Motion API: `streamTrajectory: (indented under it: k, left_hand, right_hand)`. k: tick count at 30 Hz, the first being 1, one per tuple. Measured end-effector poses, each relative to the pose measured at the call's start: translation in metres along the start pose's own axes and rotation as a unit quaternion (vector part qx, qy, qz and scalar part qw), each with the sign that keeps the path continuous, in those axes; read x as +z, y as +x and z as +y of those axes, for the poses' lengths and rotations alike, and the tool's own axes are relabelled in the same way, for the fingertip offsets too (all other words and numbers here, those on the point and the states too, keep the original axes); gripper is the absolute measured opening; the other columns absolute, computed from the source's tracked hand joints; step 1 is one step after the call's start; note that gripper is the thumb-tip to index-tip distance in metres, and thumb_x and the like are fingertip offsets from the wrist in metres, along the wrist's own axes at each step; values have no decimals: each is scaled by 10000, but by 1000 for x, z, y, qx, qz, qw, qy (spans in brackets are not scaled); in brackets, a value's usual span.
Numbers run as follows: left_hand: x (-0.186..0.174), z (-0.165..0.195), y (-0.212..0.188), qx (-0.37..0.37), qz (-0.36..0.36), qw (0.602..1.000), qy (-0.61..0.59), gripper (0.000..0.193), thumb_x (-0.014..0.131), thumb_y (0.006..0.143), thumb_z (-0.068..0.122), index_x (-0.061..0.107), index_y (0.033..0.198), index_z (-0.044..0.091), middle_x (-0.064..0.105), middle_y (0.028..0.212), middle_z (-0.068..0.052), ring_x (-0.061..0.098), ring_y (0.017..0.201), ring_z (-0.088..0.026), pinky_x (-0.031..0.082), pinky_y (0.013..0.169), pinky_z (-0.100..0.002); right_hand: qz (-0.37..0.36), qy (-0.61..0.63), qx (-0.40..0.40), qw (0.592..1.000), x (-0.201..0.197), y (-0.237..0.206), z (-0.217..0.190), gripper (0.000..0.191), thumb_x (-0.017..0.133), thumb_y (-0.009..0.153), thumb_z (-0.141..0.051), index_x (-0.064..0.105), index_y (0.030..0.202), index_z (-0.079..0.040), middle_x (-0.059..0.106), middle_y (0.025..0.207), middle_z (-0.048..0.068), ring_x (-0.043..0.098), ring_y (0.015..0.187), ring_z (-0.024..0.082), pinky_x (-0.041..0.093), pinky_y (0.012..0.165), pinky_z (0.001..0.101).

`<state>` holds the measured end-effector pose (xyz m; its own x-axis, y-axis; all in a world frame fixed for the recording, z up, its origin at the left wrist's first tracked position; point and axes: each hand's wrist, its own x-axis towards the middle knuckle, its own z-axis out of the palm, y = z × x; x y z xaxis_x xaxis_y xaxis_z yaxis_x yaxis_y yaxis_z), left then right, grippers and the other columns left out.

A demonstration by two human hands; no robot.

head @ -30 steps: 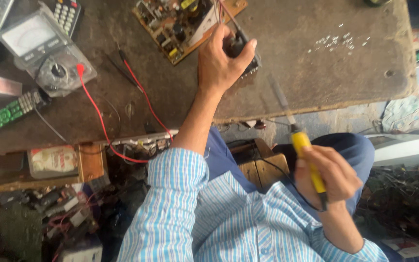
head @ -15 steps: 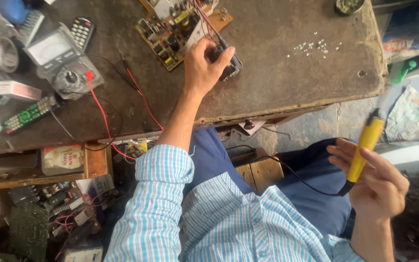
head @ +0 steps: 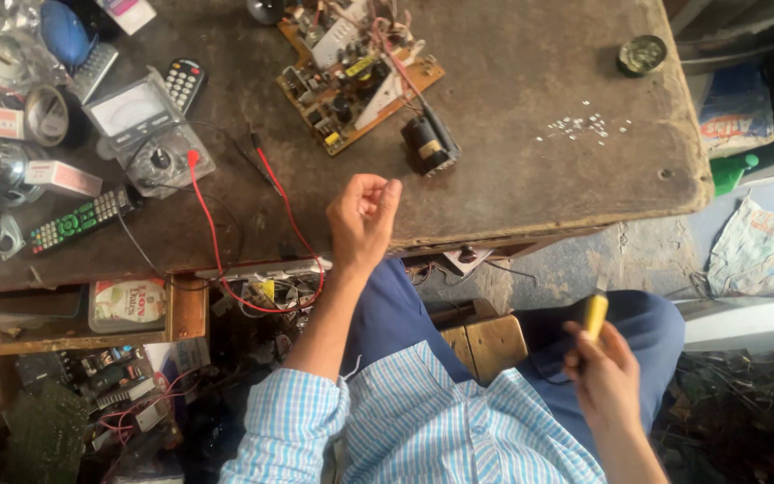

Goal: The person sits at a cluttered workbench and uses a soldering iron to solder a small motor-like component and its wires, testing connections with a multimeter. They then lift a larger circuit board, reposition it, and continue soldering points on the board.

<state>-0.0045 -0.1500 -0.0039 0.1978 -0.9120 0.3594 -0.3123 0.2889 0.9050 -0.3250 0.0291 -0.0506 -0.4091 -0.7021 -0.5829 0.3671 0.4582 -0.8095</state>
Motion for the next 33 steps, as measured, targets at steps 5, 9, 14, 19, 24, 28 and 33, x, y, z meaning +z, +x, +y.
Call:
streamTrajectory:
  k: [5,9,14,19,24,28,33]
  left_hand:
    - [-25,-10,15,-33,-34,998,-41,319,738,967,352,681,950,38,657,739,-10,591,612,-53,483,546,-219]
    - [-47,-17,31,-39,-40,998,-16,327,763,926,346,676,919,31,601,655,-14,528,550,-62,427,491,-241]
    - [-69,-25,49,-21,-15,998,-62,320,739,965,331,653,899,30,600,714,-17,546,606,-77,457,526,-249]
    - [-81,-31,70,-107,6,991,-79,304,715,971,326,654,915,34,668,693,-34,642,608,-102,526,569,-266]
    - [-82,-32,83,-118,19,992,-47,300,722,955,300,633,961,14,685,692,-73,675,593,-155,534,572,-295]
    - [-80,-34,80,-104,33,993,-46,266,714,973,265,617,1002,19,668,671,-73,655,571,-163,521,562,-311]
    - [-63,-31,63,-85,60,994,-20,257,734,948,218,608,1028,10,634,614,-75,632,526,-159,505,533,-327]
  right_hand:
    - [-70,-286,-147,944,99,8,-2,297,624,1011,-132,685,1279,-20,704,946,145,594,699,145,452,601,306]
    - [-31,-407,-335,849,185,13,-14,273,667,976,-148,694,1216,-22,694,899,155,651,751,218,518,686,374]
    - [-71,-408,-411,812,281,29,-17,100,621,955,-81,660,1006,-5,677,907,167,646,797,285,507,680,394]
    - [-102,-545,-392,734,329,52,-9,106,636,821,-67,666,907,-15,687,875,196,654,806,369,511,676,450]
    - [-150,-529,-425,719,316,54,-7,166,649,868,-96,693,990,7,691,986,258,635,925,484,513,794,549]
    - [-299,-677,-180,649,267,10,-26,186,643,948,-180,748,1033,-54,759,995,191,731,964,357,574,858,442]
    - [-319,-482,-448,681,258,-72,-70,436,704,874,-147,637,1280,-3,626,1351,193,631,1228,381,522,996,447]
